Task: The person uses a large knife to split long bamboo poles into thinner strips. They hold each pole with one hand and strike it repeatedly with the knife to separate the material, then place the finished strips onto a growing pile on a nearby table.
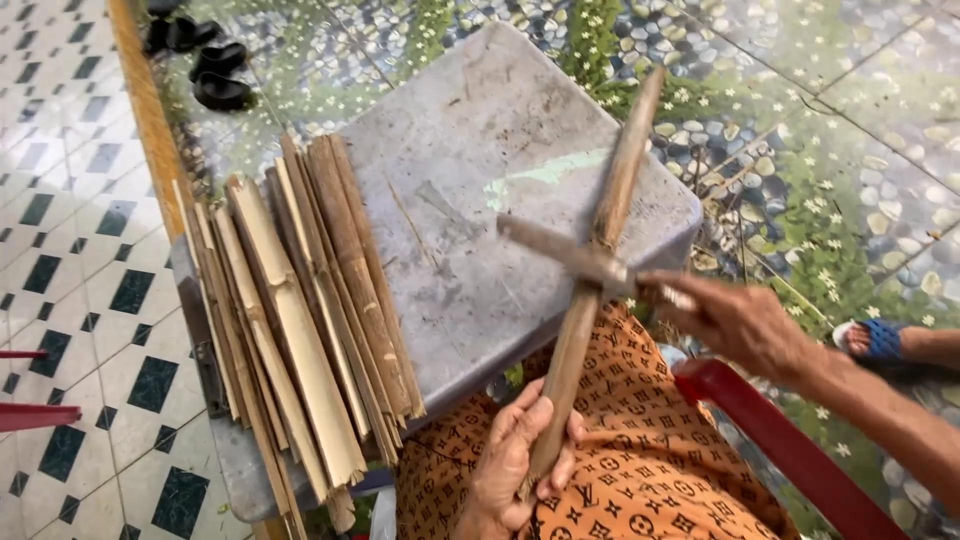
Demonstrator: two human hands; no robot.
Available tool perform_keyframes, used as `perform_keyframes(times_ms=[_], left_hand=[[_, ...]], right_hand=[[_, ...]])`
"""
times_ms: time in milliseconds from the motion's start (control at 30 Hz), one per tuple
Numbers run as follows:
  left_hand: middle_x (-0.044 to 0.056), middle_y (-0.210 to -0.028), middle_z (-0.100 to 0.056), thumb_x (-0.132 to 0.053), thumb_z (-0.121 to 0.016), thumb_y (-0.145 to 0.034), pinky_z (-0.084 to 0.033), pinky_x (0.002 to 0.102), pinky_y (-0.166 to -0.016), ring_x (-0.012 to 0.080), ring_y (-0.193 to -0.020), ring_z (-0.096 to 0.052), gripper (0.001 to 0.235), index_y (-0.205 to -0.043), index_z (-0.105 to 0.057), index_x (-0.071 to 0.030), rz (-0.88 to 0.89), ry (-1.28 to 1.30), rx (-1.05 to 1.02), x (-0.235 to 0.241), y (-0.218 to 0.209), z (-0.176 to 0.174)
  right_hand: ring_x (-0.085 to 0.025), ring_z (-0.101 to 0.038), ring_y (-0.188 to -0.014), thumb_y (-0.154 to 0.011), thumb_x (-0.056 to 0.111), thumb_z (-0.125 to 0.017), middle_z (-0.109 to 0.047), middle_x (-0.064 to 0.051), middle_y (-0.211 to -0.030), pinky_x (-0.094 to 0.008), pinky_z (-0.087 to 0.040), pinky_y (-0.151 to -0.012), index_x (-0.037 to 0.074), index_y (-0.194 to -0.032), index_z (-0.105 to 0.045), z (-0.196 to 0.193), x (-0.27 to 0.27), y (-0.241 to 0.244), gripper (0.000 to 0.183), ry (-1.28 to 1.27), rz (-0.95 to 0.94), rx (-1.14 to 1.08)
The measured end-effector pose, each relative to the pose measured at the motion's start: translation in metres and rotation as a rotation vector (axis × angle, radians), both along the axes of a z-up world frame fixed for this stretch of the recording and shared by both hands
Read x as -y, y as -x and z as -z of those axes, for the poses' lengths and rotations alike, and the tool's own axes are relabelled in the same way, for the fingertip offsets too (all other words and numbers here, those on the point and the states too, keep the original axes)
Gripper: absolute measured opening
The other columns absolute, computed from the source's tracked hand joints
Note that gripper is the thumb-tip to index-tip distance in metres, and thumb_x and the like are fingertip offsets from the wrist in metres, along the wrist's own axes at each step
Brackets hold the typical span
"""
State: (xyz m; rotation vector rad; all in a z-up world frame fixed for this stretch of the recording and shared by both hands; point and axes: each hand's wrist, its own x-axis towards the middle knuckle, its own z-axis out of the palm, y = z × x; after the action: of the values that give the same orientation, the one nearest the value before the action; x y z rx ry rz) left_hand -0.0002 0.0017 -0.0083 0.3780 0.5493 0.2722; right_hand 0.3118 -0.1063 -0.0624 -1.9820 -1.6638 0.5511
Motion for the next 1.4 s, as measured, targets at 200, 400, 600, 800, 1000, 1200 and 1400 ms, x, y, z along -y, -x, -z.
perform_keyframes(times_ms=[200,400,600,800,1000,1200,1400], left_hand=[[0.021,-0.089,-0.067,-0.014,-0.056,-0.105,-0.040,0.022,-0.030,0.0182,-0.046,-0.060,0.049,-0.146,-0.042,0.011,-0.037,0.046,0.066,-0.002,0.002,0.005],[0.020,-0.090,-0.070,-0.012,-0.056,-0.106,-0.043,0.022,-0.030,0.0189,-0.047,-0.064,0.052,-0.149,-0.040,0.011,-0.052,0.041,0.128,0.000,-0.003,0.012],[0.019,-0.087,-0.069,-0.014,-0.060,-0.104,-0.040,0.023,-0.030,0.0181,-0.046,-0.062,0.049,-0.143,-0.041,0.009,-0.054,0.047,0.084,-0.005,-0.003,0.012],[0.016,-0.090,-0.070,-0.014,-0.055,-0.107,-0.044,0.021,-0.034,0.0155,-0.050,-0.064,0.049,-0.148,-0.040,0.010,-0.019,-0.011,0.168,0.005,0.005,0.016],[0.019,-0.088,-0.070,-0.012,-0.058,-0.105,-0.046,0.023,-0.033,0.0193,-0.049,-0.065,0.054,-0.151,-0.039,0.010,-0.024,0.066,0.159,-0.004,0.005,0.016],[0.018,-0.082,-0.071,-0.015,-0.057,-0.105,-0.042,0.021,-0.033,0.0166,-0.046,-0.063,0.053,-0.150,-0.044,0.011,0.061,-0.073,0.038,-0.036,0.019,0.036],[0.019,-0.085,-0.072,-0.028,-0.067,-0.099,-0.059,0.027,-0.045,0.0241,-0.058,-0.071,0.045,-0.125,-0.060,0.007,0.122,-0.245,-0.174,-0.036,0.026,0.030]], right_hand=[[-0.009,-0.061,-0.034,-0.099,0.046,-0.048,-0.078,0.002,-0.071,-0.022,-0.050,-0.029,0.037,-0.149,-0.045,0.006,-0.005,-0.004,0.051,-0.051,0.005,0.099],[-0.005,-0.058,-0.031,-0.101,0.030,-0.058,-0.080,-0.002,-0.091,-0.020,-0.050,-0.024,0.036,-0.153,-0.042,-0.006,-0.002,0.000,0.054,-0.021,0.015,0.350],[-0.010,-0.057,-0.031,-0.104,0.029,-0.050,-0.078,-0.013,-0.110,-0.022,-0.051,-0.023,0.027,-0.147,-0.051,-0.003,-0.013,0.001,0.043,-0.200,0.001,0.158],[-0.010,-0.041,-0.036,-0.108,0.039,-0.042,-0.074,-0.002,-0.081,-0.022,-0.032,-0.030,0.036,-0.149,-0.050,0.010,-0.001,-0.022,0.042,-0.061,0.180,0.346],[-0.005,-0.045,-0.030,-0.102,0.036,-0.056,-0.076,0.001,-0.076,-0.019,-0.038,-0.024,0.036,-0.150,-0.049,0.007,-0.004,-0.013,0.048,-0.114,0.063,0.289],[-0.021,-0.067,-0.069,-0.077,0.058,-0.056,-0.082,-0.009,-0.088,-0.035,-0.051,-0.068,0.038,-0.156,-0.041,-0.028,-0.021,-0.007,0.083,0.376,0.263,-0.391],[-0.020,-0.069,-0.055,-0.095,0.040,-0.052,-0.078,-0.010,-0.088,-0.032,-0.059,-0.048,0.012,-0.139,-0.061,-0.018,-0.010,-0.022,0.053,0.151,0.241,-0.655]])
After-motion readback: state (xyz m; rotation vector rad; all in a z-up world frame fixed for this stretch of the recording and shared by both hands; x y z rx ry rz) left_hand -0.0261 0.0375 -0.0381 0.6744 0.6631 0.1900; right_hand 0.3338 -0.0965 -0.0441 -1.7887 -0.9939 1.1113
